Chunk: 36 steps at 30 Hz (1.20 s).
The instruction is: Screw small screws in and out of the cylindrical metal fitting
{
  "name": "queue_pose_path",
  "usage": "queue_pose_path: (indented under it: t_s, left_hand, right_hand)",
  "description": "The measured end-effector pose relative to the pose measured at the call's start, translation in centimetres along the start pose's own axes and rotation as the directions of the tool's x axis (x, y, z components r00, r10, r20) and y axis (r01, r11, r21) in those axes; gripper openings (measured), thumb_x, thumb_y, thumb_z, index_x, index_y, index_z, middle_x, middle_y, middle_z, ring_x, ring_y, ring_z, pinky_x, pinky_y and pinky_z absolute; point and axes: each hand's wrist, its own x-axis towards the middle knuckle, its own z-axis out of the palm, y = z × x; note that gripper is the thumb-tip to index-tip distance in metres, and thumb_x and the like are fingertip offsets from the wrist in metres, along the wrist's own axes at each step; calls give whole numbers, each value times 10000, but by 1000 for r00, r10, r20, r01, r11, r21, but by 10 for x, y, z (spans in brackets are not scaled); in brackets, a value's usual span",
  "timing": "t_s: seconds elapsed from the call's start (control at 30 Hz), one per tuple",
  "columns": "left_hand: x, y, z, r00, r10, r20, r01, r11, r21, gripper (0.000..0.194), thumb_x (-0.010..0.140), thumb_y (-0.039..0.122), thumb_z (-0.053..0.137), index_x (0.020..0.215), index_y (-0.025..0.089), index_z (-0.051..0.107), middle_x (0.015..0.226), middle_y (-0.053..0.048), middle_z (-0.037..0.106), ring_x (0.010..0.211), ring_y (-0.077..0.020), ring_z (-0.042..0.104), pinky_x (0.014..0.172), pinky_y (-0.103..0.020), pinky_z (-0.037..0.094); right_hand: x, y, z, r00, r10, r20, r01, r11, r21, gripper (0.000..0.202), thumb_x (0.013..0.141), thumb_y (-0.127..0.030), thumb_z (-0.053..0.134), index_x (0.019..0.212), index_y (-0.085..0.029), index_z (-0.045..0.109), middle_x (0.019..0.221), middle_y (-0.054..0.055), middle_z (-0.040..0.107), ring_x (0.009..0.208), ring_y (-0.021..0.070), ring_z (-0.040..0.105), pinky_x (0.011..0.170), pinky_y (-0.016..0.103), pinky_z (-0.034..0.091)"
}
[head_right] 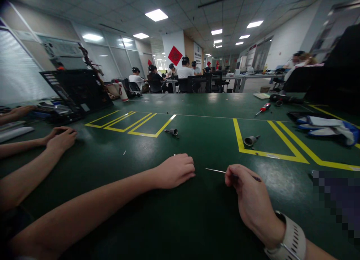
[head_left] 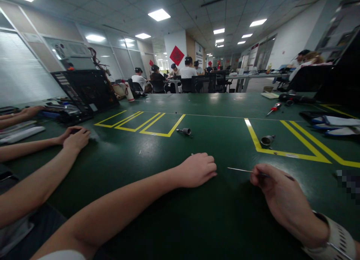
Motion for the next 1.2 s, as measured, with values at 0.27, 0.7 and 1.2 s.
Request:
queue_pose_path:
  t_s: [0.27, 0.7, 1.2]
  left_hand:
    - [-14, -98, 9, 934, -332, -129, 345, 934, 95, 223, 884, 258, 402, 819, 142, 582, 869, -78, 560, 826, -190, 503, 751, -314, 397]
    - [-25, -142, 21, 826, -503, -254, 524, 851, 20, 167, 842, 267, 447, 816, 158, 571, 850, -79, 570, 833, -205, 523, 762, -332, 423]
    - [-11, -126, 1, 792, -452, -410, 531, 842, 99, 388, 884, 416, 357, 1123, 147, 504, 1113, -127, 524, 1028, -258, 488, 879, -383, 382]
  right_hand:
    - [1, 2, -2, 1000, 9, 3, -9, 1000, -3, 160, 675, -319, 633, 574, -200, 601, 571, 1, 545, 577, 159, 483, 565, 304, 379]
    - [0, 2, 3, 1000, -29, -2, 28, 997, -70, 169, 646, -337, 642, 553, -203, 600, 558, -1, 555, 567, 161, 484, 556, 310, 362]
    - [1, 4, 4, 999, -15, 47, 20, 994, -104, 213, 701, -367, 626, 569, -201, 612, 585, 1, 554, 605, 162, 478, 591, 310, 368]
